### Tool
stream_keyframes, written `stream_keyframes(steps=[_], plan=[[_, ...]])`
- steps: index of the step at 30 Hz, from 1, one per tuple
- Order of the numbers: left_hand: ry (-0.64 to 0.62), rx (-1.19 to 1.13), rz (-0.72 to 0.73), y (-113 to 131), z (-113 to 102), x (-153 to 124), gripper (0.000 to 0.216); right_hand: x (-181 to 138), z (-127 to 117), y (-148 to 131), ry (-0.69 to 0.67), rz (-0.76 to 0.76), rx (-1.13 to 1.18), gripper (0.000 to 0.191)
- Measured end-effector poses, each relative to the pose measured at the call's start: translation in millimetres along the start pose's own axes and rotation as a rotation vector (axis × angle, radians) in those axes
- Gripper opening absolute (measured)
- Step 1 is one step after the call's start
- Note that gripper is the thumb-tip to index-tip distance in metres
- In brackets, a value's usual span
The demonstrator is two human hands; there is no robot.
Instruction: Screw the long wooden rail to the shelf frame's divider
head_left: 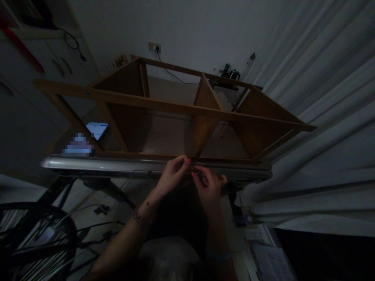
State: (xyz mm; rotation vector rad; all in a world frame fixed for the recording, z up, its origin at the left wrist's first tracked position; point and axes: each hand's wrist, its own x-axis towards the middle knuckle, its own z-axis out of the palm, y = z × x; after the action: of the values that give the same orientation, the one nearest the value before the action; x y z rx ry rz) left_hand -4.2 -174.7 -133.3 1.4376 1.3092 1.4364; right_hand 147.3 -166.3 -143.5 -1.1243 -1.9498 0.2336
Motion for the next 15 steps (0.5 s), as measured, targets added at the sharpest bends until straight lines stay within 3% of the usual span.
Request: stream_keyframes(steps=[7, 15], plan=[[-0.063, -0.084, -0.04, 0.6, 11.6, 6.5, 0.038, -5.8, 6.6, -2.8, 0.144, 0.095, -0.07, 0.031], [-0.112, -0.105, -0.02, -6.4, 28.1, 14.8, 0.037, -6.5, 9.6, 6.7, 0.12, 0.165, -0.103, 0.036]])
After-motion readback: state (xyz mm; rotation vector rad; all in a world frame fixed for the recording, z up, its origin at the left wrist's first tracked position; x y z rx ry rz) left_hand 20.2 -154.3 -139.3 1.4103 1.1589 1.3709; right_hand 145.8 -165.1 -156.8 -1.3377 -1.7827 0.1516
